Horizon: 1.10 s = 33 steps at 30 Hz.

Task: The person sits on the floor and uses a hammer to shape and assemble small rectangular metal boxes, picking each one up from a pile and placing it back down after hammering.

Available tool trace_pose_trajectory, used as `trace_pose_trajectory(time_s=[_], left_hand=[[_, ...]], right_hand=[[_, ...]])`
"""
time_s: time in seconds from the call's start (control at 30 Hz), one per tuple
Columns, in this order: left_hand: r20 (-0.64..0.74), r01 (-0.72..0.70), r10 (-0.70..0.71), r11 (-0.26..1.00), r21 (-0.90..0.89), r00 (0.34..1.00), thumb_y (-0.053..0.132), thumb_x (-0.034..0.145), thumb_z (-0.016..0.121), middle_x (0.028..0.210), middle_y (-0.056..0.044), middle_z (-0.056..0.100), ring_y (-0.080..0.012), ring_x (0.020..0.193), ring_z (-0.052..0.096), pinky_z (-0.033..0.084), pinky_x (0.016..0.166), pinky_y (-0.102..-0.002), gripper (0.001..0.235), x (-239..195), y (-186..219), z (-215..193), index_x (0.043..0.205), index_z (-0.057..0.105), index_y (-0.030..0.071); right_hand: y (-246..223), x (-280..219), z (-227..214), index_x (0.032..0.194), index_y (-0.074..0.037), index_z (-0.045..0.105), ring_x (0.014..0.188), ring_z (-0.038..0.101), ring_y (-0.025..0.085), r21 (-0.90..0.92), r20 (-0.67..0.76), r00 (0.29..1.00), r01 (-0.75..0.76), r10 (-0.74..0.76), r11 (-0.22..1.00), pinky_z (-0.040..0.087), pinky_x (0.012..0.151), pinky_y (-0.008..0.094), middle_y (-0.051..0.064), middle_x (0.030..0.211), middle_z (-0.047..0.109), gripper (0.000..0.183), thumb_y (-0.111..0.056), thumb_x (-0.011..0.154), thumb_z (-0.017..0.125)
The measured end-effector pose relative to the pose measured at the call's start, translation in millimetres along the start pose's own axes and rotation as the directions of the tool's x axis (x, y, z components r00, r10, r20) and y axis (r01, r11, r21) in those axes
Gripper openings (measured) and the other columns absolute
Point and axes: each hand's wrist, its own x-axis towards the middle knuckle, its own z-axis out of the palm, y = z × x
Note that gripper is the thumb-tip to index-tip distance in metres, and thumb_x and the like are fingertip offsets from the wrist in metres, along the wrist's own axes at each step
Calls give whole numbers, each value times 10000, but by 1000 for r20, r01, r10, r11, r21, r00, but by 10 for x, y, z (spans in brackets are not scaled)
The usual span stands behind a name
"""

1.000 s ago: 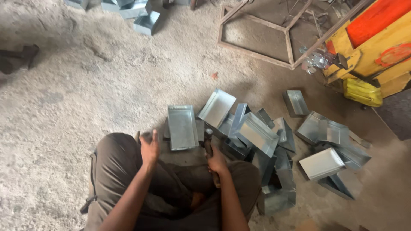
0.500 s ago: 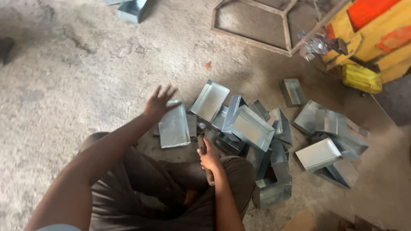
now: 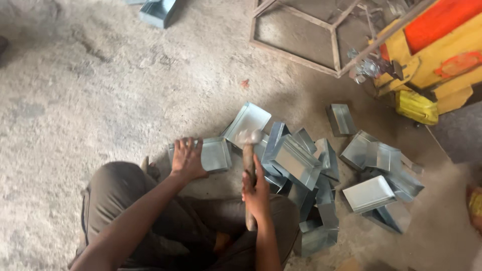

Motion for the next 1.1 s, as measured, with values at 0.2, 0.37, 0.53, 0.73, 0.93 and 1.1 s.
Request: trace_pose_trajectory(time_s=[0.2, 0.37, 0.53, 0.73, 0.93, 1.1], left_hand=[[-9, -61, 60, 996, -61, 998, 689, 554, 857, 1518, -140, 410, -393, 1419, 349, 198, 1218, -542, 1307, -17, -102, 2, 1572, 282, 104], [-14, -85, 84, 996, -42, 996, 672, 549, 862, 1511, -149, 428, -393, 1403, 373, 223, 1211, -530, 1294, -26, -121, -2, 1568, 312, 96], [-48, -81, 78, 995, -58, 996, 635, 555, 859, 1504, -162, 441, -404, 1395, 379, 234, 1206, -539, 1262, -34, -132, 54, 1567, 332, 96], [0, -68, 68, 997, -37, 998, 656, 564, 861, 1558, -159, 371, -430, 1438, 317, 203, 1213, -547, 1280, -12, -110, 48, 1568, 299, 94], [29, -31, 34, 996, -87, 999, 673, 587, 847, 1587, -162, 347, -418, 1482, 281, 176, 1253, -534, 1304, 117, -126, 161, 1600, 261, 97], [-482, -35, 164, 963, 266, 861, 524, 717, 825, 1611, -187, 297, -472, 1471, 275, 209, 1225, -595, 1082, 111, 12, 534, 1538, 307, 47]], right_hand=[[-365, 193, 170, 1613, -234, 374, 483, 497, 60, -101, 26, 995, 102, -100, 990, 443, 446, 262, -5, 649, 560, 637, -230, 1020, 606], [2, 309, 243, 1654, -206, 405, 744, 571, -20, -473, 148, 818, 553, -556, 686, 507, 606, 278, 86, 756, 667, 646, -219, 1056, 650], [-13, 252, 169, 1589, -225, 401, 451, 521, 92, -232, 31, 997, 72, -67, 970, 460, 434, 293, 43, 606, 578, 622, -210, 1006, 618], [124, 270, 157, 1583, -279, 418, 451, 476, 72, -36, 64, 991, -118, 120, 992, 419, 399, 274, -13, 656, 545, 638, -198, 990, 639], [538, 175, -88, 1583, -318, 394, 446, 480, 87, 45, 18, 979, -203, 202, 978, 423, 395, 277, -7, 658, 547, 659, -199, 986, 649], [825, 282, -104, 1567, -321, 409, 452, 496, 93, -74, -27, 950, -312, 311, 947, 443, 398, 293, 0, 664, 571, 630, -221, 989, 641]])
